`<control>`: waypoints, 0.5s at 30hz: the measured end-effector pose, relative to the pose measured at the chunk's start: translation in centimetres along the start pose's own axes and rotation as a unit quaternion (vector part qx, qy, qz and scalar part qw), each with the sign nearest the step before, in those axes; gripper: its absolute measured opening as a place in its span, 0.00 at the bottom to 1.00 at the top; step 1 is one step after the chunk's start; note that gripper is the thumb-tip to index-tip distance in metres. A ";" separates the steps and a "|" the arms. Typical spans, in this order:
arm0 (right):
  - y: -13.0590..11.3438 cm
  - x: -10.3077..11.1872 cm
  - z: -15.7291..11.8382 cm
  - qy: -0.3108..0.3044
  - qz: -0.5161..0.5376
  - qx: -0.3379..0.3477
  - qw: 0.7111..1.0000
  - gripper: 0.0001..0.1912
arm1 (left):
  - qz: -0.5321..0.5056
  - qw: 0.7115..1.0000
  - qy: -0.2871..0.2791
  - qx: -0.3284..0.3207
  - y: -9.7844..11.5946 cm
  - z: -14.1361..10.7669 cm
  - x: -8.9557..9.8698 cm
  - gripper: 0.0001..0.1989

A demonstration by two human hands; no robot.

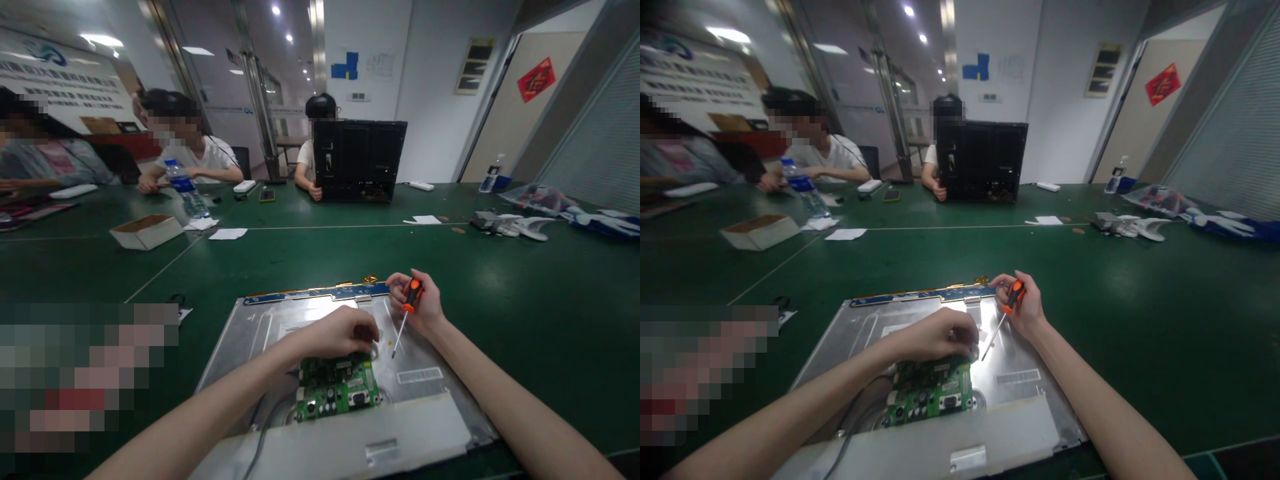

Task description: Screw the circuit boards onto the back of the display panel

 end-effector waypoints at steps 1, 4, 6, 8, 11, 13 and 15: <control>0.1 0.0 0.0 0.000 -0.001 0.000 1.000 0.21 | -0.019 1.000 -0.003 -0.001 0.0 -0.1 -0.1 0.07; 0.2 -0.1 0.0 -0.001 -0.004 0.000 1.000 0.21 | -0.067 0.998 0.000 0.002 -0.1 -0.2 -0.3 0.08; 0.2 -0.2 0.0 0.000 -0.006 0.000 1.000 0.21 | -0.085 0.996 0.008 0.007 -0.3 -0.2 -0.3 0.08; 0.1 -0.4 -0.1 0.000 -0.008 0.001 1.000 0.21 | -0.097 0.995 0.015 0.012 -0.6 -0.1 -0.3 0.07; 0.0 -0.5 -0.1 0.002 -0.012 0.001 1.000 0.21 | -0.107 0.994 0.014 0.016 -0.8 -0.2 -0.5 0.08; 0.0 -0.6 -0.1 0.001 -0.014 0.000 1.000 0.21 | -0.118 0.993 0.007 0.018 -0.8 -0.2 -0.7 0.09; 0.0 -0.6 -0.2 -0.001 -0.015 0.000 1.000 0.21 | -0.131 0.991 0.000 0.018 -0.7 -0.4 -0.8 0.10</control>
Point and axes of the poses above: each hand's wrist, its own z-axis towards the middle knuckle, its own x-axis out of the back of the hand, y = z × x, the point moved 9 cm from there along z, towards the middle knuckle, and after that the axes turned 6 degrees about z, right-handed, at the moved point
